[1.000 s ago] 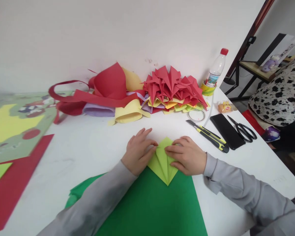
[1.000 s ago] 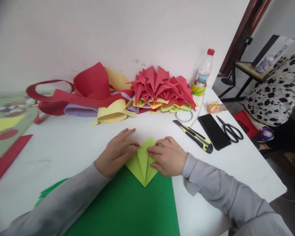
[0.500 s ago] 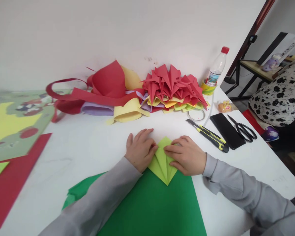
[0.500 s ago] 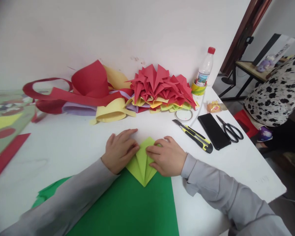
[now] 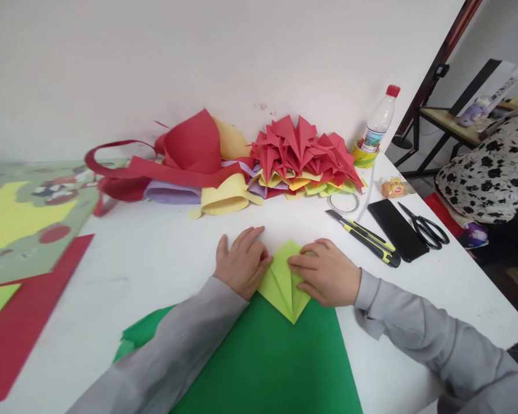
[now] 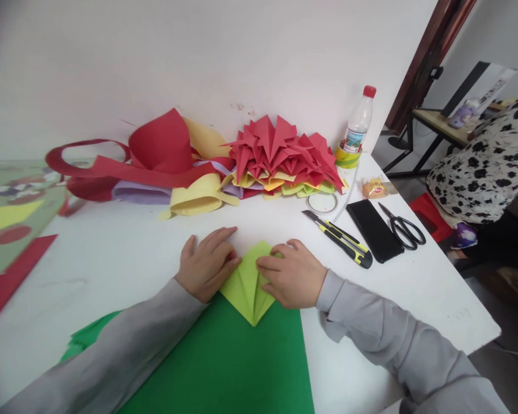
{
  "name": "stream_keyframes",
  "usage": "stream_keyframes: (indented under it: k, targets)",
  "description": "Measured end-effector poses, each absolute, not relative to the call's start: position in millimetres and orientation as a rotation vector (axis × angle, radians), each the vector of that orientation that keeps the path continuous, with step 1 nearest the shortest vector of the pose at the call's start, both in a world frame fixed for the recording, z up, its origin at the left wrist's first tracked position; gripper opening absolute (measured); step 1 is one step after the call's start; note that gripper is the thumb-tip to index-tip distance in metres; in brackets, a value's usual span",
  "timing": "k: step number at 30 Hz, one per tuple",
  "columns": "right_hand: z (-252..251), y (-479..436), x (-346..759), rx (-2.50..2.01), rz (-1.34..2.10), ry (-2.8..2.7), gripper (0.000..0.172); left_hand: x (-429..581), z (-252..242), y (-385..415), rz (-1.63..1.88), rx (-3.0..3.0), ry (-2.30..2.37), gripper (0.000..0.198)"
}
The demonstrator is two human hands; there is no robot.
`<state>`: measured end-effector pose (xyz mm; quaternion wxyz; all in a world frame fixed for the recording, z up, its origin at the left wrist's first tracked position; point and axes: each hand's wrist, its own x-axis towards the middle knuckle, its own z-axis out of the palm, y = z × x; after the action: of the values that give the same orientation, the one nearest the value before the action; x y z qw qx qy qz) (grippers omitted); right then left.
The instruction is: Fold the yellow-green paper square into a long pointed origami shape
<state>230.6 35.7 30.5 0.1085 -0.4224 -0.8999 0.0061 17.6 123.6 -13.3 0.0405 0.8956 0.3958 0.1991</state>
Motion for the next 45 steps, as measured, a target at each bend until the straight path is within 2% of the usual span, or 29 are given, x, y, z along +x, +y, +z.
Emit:
stream_keyframes:
  k: [3,6,9,13,29,38,45]
  targets:
    - [30,35,231,-1.246,0.030,-2.645,0.034,13,-10,121,0.782,2.751,1.171,0.025]
    - [29,36,231,-1.247,0.027,-2.639,0.033,6,-8,109,0.956,2.856,0.725,0.027]
    - [29,36,231,-1.250,0.033,-2.631,0.034,-2,-8,88,0.854,2.912,0.510,0.041]
    - [29,36,231,-1.248,0.043,-2.633,0.034,-10,-11,71,0.749,2.953,0.465,0.054]
    - [30,34,230,-1.249,0.069,-2.600,0.034,-12,-10,70,0.481,3.019,0.389,0.058]
    - [30,34,231,-1.258,0.071,-2.605,0.034,-9,-7,54,0.471,3.006,0.401,0.066]
    - [30,35,231,-1.264,0.097,-2.602,0.034,-14,-2,49,0.586,2.931,0.357,0.062]
